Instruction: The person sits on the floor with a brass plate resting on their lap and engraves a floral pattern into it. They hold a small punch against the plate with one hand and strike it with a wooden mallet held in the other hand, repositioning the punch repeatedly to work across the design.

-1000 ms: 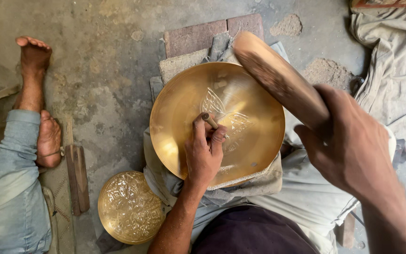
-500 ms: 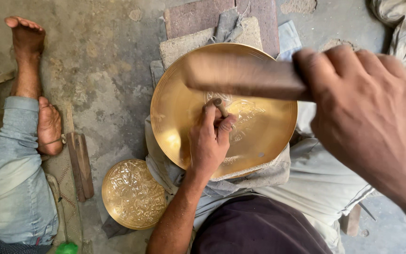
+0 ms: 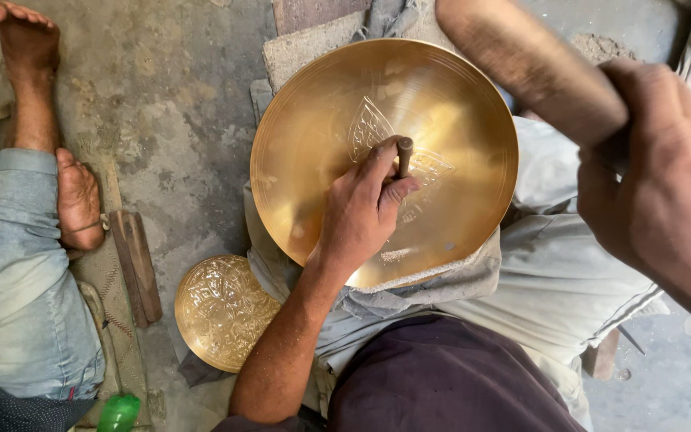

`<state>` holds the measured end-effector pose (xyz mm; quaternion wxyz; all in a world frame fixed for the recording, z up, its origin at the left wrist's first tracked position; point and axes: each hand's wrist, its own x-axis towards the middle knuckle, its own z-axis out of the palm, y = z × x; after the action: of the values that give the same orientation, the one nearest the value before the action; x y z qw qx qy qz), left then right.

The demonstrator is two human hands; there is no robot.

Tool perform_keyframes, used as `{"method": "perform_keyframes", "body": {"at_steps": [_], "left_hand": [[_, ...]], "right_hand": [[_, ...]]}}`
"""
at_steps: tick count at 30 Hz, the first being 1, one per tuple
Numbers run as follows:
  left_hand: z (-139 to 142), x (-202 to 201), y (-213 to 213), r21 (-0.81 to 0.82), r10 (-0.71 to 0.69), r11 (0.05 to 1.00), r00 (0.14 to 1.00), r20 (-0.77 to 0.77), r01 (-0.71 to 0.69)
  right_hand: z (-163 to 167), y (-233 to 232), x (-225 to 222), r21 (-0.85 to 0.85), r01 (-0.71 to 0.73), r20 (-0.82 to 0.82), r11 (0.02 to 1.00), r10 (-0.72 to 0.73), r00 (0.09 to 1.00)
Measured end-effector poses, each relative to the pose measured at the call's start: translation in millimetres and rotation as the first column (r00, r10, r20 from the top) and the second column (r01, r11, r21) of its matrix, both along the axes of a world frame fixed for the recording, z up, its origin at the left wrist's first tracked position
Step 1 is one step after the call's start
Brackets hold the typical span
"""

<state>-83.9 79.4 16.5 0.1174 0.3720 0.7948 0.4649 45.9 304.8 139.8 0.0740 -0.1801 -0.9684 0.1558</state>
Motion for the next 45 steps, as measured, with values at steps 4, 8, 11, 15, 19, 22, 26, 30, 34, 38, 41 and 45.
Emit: {"method": "perform_keyframes", "body": {"at_steps": [4,8,11,15,19,22,26,30,34,38,41,45], "left_hand": [[1,-3,0,-0.033,-0.072,0.997,0.993,-0.094,0.069],[2,-6,1,-0.077,-0.129,0.989,0.991,-0.044,0.125],[5,-9,2,-0.106,-0.163,0.982,0.985,-0.051,0.157],[8,-12,3,-0.087,-0.204,0.976,0.977,-0.058,0.198],[11,-13,4,-0.152,-0.24,0.961,0.97,-0.045,0.231],[13,-13,3,-0.11,-0.254,0.963,0.966,-0.054,0.247],[16,-13,2,-0.16,-0.272,0.951,0.962,-0.014,0.266],[19,-12,1,-0.132,-0.28,0.951,0.96,0.008,0.279],[21,-13,2,-0.208,-0.307,0.932,0.952,-0.017,0.297],[23,-12,1,-0.183,-0.301,0.938,0.954,-0.003,0.295],[24,-10,-1,-0.185,-0.301,0.937,0.954,0.001,0.296],[22,-9,-3,-0.182,-0.307,0.935,0.952,0.011,0.304]], "right_hand": [[-10,4,7,0.137,-0.084,0.0,0.987,0.085,0.996],[-15,-1,15,-0.131,0.075,-0.07,0.989,-0.084,0.994],[-17,-4,18,0.103,0.036,-0.003,0.994,-0.036,0.999],[-22,-5,22,-0.035,0.188,0.136,0.981,-0.182,0.974],[-29,-7,28,-0.079,0.114,0.051,0.99,-0.11,0.993],[-35,-11,31,-0.369,0.225,0.01,0.902,-0.239,0.971],[-38,-10,35,0.281,-0.073,0.045,0.957,0.062,0.997],[-44,-12,37,-0.288,0.123,-0.06,0.95,-0.146,0.987],[-48,-14,41,-0.014,0.153,0.078,0.988,-0.151,0.985],[-50,-19,42,-0.513,0.224,-0.046,0.828,-0.288,0.957],[-52,-20,42,0.299,0.03,0.058,0.954,-0.05,0.997],[-55,-20,43,-0.324,0.219,0.065,0.92,-0.21,0.976]]}}
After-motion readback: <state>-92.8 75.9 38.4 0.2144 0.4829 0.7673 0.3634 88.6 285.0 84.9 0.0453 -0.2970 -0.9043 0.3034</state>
